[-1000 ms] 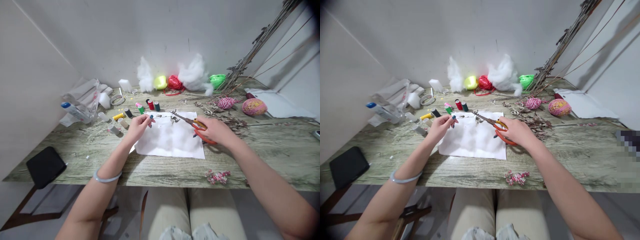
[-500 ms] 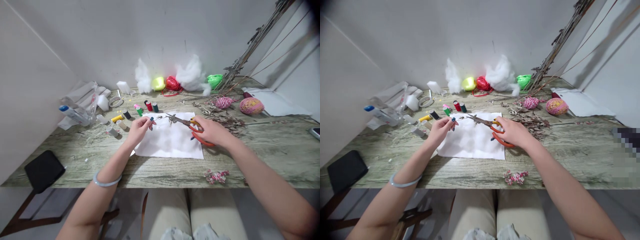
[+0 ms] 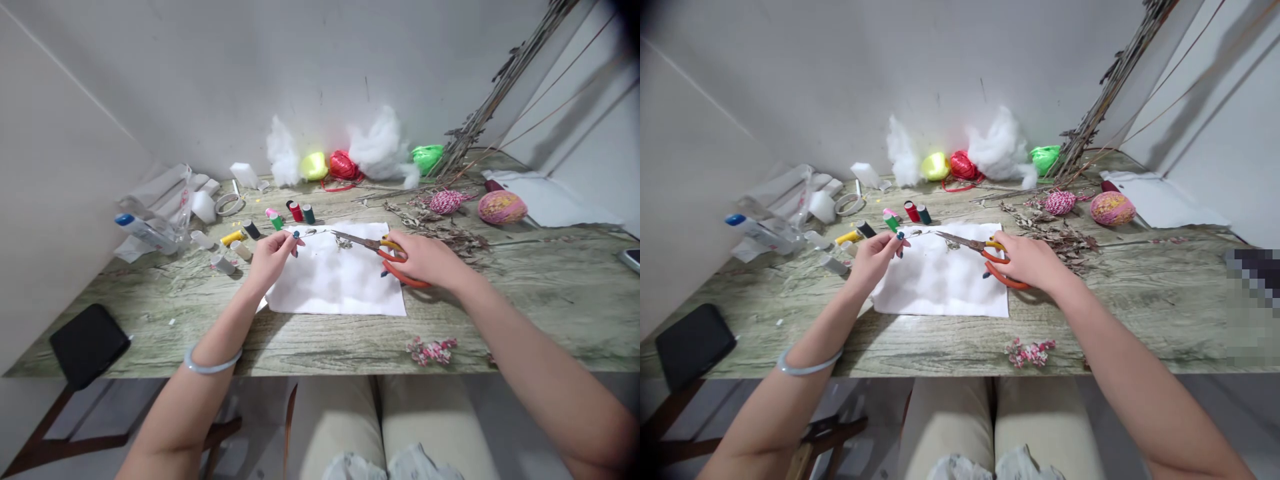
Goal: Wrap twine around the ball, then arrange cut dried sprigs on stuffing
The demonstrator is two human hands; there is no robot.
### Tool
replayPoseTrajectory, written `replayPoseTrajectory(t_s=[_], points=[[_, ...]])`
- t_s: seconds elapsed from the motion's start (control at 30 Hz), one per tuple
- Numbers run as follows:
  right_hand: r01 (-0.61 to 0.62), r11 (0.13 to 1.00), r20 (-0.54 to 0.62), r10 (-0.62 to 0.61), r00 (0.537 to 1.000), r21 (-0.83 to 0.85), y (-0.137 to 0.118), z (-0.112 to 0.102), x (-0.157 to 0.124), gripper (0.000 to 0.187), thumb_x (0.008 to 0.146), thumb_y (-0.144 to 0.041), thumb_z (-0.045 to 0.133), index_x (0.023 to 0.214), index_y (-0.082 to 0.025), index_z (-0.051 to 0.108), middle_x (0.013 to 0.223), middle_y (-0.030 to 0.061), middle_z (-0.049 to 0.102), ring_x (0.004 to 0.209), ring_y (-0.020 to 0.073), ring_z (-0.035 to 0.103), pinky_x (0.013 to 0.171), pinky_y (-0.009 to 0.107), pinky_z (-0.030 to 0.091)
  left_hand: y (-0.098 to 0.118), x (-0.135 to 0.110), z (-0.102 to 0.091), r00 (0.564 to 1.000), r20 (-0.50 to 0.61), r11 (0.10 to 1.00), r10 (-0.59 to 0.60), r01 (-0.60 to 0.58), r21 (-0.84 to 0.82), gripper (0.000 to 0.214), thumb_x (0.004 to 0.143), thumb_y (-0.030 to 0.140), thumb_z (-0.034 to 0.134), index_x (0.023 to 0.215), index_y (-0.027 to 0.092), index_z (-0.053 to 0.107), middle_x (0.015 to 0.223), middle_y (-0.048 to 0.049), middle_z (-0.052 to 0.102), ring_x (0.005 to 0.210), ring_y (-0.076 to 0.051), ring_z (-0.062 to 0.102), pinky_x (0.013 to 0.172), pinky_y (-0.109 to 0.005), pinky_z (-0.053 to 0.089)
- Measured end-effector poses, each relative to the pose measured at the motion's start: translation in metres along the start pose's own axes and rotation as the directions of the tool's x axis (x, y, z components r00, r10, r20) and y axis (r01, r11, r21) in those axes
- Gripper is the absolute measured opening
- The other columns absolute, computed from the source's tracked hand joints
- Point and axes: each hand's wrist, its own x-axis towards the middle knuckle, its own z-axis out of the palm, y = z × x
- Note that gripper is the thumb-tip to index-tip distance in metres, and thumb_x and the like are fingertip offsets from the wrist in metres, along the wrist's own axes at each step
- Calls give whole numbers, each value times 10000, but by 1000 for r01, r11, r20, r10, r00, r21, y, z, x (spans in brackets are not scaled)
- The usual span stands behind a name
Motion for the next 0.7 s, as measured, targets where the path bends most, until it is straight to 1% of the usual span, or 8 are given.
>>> replayPoseTrajectory(t_s=[0.1, 0.3, 0.47, 0.6, 0.7], points=[[31, 999, 17, -32, 999, 10, -5, -2, -2, 353, 845, -546, 524, 1014, -237, 539, 930, 63, 703, 718, 205, 619, 564, 260, 307, 2, -1, 1, 1000, -6, 1000, 6, -6, -21, 347, 900, 449, 551, 728, 172, 672, 614, -2, 590, 583, -116, 486, 578, -244, 352], [41, 998, 24, -42, 999, 50, -10, -3, -3, 316, 850, -503, 524, 1010, -231, 518, 913, 63, 696, 713, 206, 609, 566, 258, 312, 7, -6, 10, 997, 75, 999, 11, -8, -39, 414, 897, 509, 539, 666, 177, 625, 706, -32, 674, 658, -142, 553, 658, -263, 400], [42, 995, 32, -45, 998, 87, -8, -1, -1, 250, 843, -457, 549, 966, -240, 524, 871, 39, 689, 667, 181, 580, 548, 245, 289, 7, -7, 11, 993, 113, 999, 32, -29, -26, 409, 909, 483, 523, 654, 177, 613, 720, -29, 685, 659, -140, 553, 667, -267, 400], [43, 997, 48, -46, 998, 62, -6, 0, 0, 260, 847, -483, 555, 940, -241, 547, 837, 41, 693, 653, 181, 575, 540, 243, 272, 6, -7, 9, 992, 118, 998, 39, -44, 44, 355, 918, 400, 508, 663, 179, 621, 705, -16, 675, 612, -129, 512, 612, -267, 360], [28, 1000, 58, -29, 998, 7, -4, 1, 1, 282, 847, -508, 551, 962, -251, 572, 817, 44, 703, 662, 195, 592, 540, 250, 264, 4, -6, 6, 990, 115, 983, 83, -100, 152, 321, 909, 319, 506, 637, 183, 609, 744, -15, 690, 623, -126, 509, 615, -265, 352]])
